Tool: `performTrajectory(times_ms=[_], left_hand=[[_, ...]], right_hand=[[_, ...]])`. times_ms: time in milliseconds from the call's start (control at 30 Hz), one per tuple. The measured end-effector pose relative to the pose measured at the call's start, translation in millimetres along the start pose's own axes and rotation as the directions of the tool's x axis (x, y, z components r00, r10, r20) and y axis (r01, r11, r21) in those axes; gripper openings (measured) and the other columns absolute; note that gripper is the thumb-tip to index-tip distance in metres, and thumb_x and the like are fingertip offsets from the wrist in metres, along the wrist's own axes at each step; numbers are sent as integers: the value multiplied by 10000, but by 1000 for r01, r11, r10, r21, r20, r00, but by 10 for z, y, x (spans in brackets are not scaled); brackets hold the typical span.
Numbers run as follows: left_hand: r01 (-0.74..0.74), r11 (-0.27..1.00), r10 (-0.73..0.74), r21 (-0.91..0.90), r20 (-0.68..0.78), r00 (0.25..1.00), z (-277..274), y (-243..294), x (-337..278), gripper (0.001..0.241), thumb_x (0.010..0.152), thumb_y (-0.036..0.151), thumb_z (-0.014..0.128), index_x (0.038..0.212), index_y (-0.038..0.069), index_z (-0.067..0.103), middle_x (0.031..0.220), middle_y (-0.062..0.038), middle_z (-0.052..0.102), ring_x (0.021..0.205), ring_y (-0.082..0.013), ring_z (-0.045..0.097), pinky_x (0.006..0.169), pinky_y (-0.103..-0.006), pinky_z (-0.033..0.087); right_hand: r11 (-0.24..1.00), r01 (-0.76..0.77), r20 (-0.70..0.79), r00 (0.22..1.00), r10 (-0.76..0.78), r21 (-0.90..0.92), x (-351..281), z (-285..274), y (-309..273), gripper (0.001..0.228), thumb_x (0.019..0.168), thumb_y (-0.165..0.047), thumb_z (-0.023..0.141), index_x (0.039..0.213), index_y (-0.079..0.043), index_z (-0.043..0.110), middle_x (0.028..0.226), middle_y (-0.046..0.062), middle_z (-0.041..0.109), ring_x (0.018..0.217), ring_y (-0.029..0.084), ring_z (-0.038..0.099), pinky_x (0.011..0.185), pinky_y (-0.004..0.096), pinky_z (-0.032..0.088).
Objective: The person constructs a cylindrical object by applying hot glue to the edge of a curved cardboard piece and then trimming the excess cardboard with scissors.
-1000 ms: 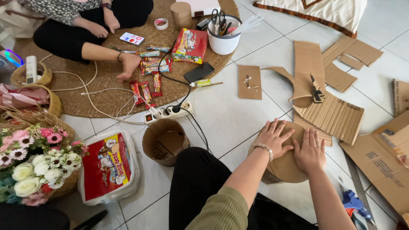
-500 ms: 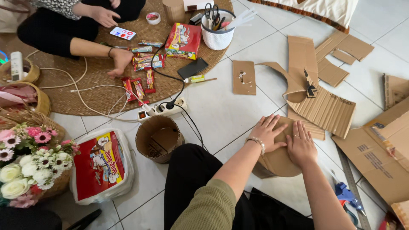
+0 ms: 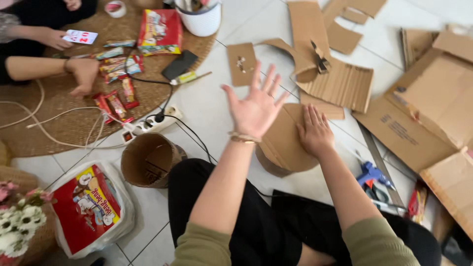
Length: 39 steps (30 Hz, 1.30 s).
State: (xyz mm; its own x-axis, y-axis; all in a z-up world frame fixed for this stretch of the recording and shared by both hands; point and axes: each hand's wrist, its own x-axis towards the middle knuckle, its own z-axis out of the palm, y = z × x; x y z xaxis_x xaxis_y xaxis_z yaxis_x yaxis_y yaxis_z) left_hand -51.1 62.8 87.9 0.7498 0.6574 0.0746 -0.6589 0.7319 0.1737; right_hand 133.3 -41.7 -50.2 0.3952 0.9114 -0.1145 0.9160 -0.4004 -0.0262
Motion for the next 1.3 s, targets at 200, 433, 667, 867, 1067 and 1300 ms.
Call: performTrajectory(times_ms=[200,433,667,867,1067,1300], left_hand=[[63,991,-55,-116,72,996,455,-18,-141,931,715,889,191,1462,335,237,1563,-15,163,1438,-268,125,1143,-512,114],[36,-335,-75,941,-65,995,-505,-536,121,590,957,506,271,1473,224,230,1556,-28,151,1438,-230,103,1163,-467,102],[-130,-933,-181,335,-124,976,-1132,-610,173,617,966,516,211,1498,238,65,1569,-35,30,1444,-234,32,1151,-511,39],[-141,-937,-184,321,-109,977,-1175,-614,154,631,952,501,245,1498,235,73,1571,-15,13,1442,-224,57,1160,-490,49],[-153,-923,-170,353,-17,985,-1154,-636,164,672,926,488,356,1487,181,149,1560,-47,116,1433,-223,142,1168,-445,121],[-138,-919,-171,369,-60,983,-1129,-603,181,690,913,520,338,1492,205,134,1564,-26,105,1438,-220,139,1167,-434,119]], right_hand=[[999,38,-56,998,-36,24,20,62,-1,687,948,-499,211,1495,-96,108,1558,87,93,1433,232,104,1165,392,105],[999,24,-42,999,-23,26,-43,-65,-76,672,945,-471,251,1487,-84,165,1548,94,159,1428,229,149,1166,392,123],[999,40,-80,996,-38,30,-52,-144,-101,657,945,-431,280,1487,-77,172,1543,108,178,1421,236,179,1163,400,131],[996,57,-117,992,-49,73,-61,-81,-85,689,922,-451,311,1483,-82,159,1548,100,147,1424,238,161,1155,384,175],[994,61,-159,986,-47,88,-119,-191,-127,708,912,-415,383,1479,-45,177,1544,135,149,1426,261,143,1154,381,175],[998,48,-101,994,-43,48,-57,-96,-51,681,935,-440,331,1485,-69,178,1539,118,185,1415,244,197,1133,369,222]])
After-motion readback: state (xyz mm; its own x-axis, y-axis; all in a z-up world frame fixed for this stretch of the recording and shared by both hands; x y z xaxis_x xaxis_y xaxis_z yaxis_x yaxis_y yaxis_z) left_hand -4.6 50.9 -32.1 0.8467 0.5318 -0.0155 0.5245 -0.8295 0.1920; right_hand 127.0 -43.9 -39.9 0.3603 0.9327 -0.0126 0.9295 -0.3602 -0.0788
